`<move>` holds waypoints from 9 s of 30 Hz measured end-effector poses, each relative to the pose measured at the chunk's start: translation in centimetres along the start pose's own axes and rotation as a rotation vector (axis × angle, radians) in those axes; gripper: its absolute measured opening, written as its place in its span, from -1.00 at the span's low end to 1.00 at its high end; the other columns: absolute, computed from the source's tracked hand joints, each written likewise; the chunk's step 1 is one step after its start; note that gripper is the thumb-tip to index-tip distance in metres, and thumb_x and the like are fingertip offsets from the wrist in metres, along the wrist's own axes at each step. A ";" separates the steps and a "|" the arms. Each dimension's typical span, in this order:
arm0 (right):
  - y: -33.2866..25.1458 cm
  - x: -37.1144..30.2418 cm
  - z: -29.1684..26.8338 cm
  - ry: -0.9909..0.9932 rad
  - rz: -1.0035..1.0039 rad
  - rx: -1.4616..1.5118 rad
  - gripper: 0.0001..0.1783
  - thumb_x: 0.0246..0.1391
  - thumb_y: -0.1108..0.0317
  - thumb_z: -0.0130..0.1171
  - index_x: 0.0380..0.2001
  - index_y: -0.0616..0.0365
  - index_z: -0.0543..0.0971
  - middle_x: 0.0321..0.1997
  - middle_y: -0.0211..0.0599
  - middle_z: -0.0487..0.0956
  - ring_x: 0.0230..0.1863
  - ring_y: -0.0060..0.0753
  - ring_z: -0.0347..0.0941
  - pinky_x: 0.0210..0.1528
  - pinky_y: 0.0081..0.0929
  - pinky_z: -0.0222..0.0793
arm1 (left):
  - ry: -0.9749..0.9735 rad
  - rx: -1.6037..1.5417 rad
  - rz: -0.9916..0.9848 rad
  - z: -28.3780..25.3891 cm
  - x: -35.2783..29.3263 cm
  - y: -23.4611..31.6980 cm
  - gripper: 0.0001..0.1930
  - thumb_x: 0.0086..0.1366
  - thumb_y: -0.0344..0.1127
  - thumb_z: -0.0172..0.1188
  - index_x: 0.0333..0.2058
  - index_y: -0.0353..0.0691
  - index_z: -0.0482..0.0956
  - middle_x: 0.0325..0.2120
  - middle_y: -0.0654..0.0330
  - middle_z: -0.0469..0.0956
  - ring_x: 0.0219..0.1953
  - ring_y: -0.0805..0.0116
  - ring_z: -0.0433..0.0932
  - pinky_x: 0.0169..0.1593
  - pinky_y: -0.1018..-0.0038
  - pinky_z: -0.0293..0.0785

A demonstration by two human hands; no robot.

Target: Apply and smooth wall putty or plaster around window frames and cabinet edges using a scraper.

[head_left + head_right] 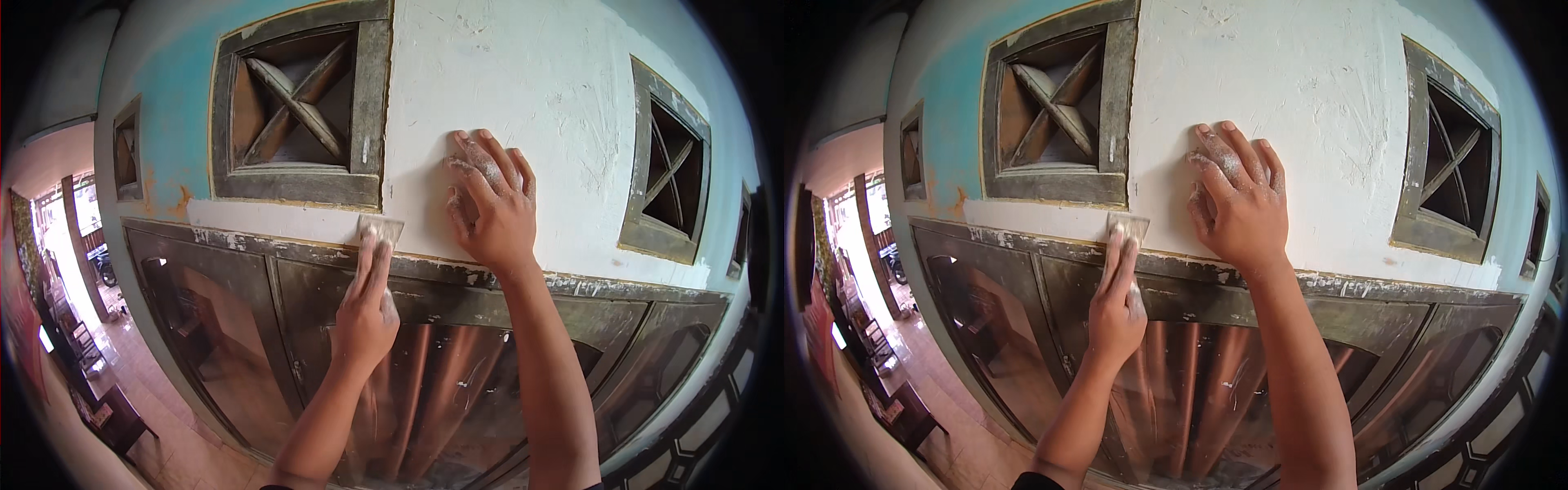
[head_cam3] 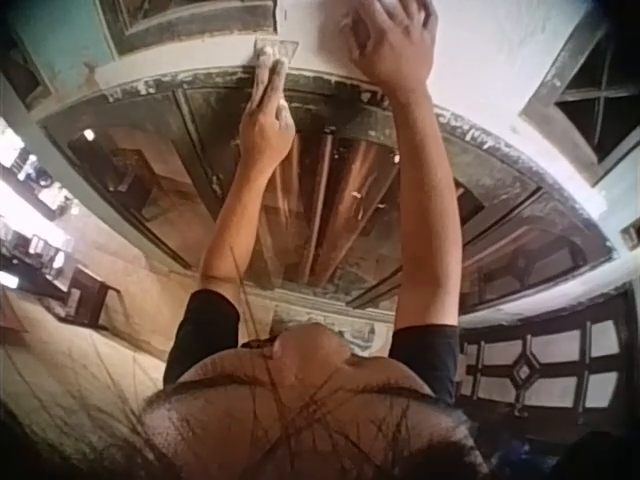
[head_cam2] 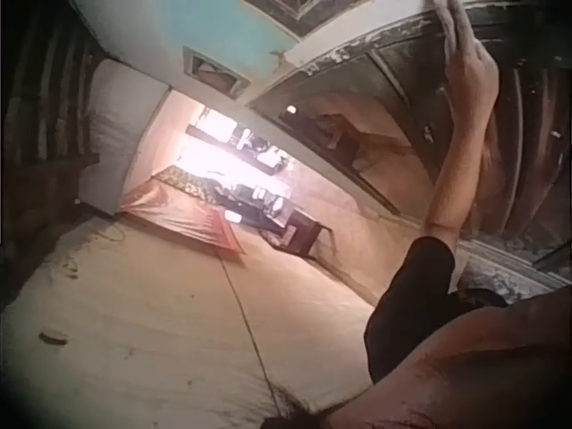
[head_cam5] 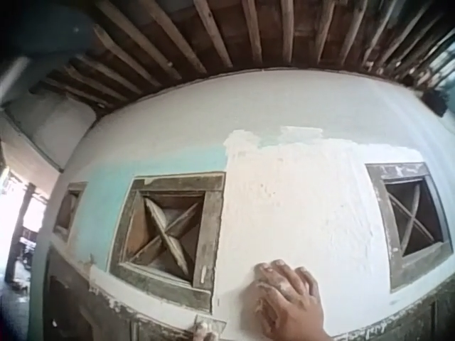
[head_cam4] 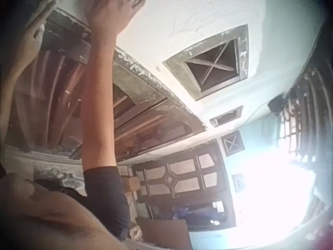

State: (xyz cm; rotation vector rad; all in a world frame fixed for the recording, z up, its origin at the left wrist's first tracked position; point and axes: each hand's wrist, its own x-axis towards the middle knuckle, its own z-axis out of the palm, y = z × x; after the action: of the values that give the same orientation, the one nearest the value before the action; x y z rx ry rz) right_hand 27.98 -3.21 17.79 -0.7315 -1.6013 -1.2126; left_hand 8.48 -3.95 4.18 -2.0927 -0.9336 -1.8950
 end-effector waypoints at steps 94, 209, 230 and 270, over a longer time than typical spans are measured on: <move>-0.1 0.0 0.7 0.092 0.010 0.107 -0.68 -0.04 0.35 0.32 -0.14 0.00 0.64 0.42 -0.41 0.53 0.54 -0.21 0.29 0.56 0.12 0.09 | 0.095 0.042 0.073 2.5 0.8 1.9 -0.28 0.25 -0.79 -0.10 0.40 -0.29 0.42 0.49 -0.13 0.27 0.51 -0.11 0.28 0.41 0.26 0.38; -0.4 0.1 -0.2 0.009 0.001 0.031 -0.66 -0.05 0.47 0.31 -0.13 -0.01 0.65 0.42 -0.39 0.56 0.56 -0.11 0.29 0.55 0.08 0.08 | 0.014 0.124 0.030 -0.4 0.4 -0.9 -0.20 0.19 -0.71 0.06 0.45 -0.14 0.35 0.50 -0.07 0.24 0.39 -0.18 0.42 0.30 0.13 0.54; -0.2 0.0 0.1 0.053 -0.034 -0.037 -0.75 0.04 0.45 0.27 -0.17 0.00 0.65 0.41 -0.43 0.56 0.54 -0.16 0.31 0.53 0.06 0.12 | -0.007 0.046 0.008 -2.7 -0.5 -2.9 -0.19 0.20 -0.75 0.00 0.46 -0.15 0.34 0.51 -0.10 0.21 0.49 -0.12 0.28 0.44 0.16 0.39; -0.5 -0.1 0.2 0.010 -0.003 -0.077 -0.57 0.07 0.40 0.27 0.06 -0.06 0.63 0.47 -0.45 0.50 0.57 -0.18 0.26 0.56 0.07 0.09 | 0.035 0.101 0.041 -4.1 0.5 -5.1 -0.18 0.17 -0.78 -0.02 0.45 -0.19 0.35 0.51 -0.10 0.21 0.50 -0.17 0.25 0.43 0.17 0.40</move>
State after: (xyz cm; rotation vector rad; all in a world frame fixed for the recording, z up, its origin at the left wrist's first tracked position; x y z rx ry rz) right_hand 27.52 -3.19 17.47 -0.7708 -1.5549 -1.2844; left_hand 2.23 -1.90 3.98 -1.9993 -0.9508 -1.8187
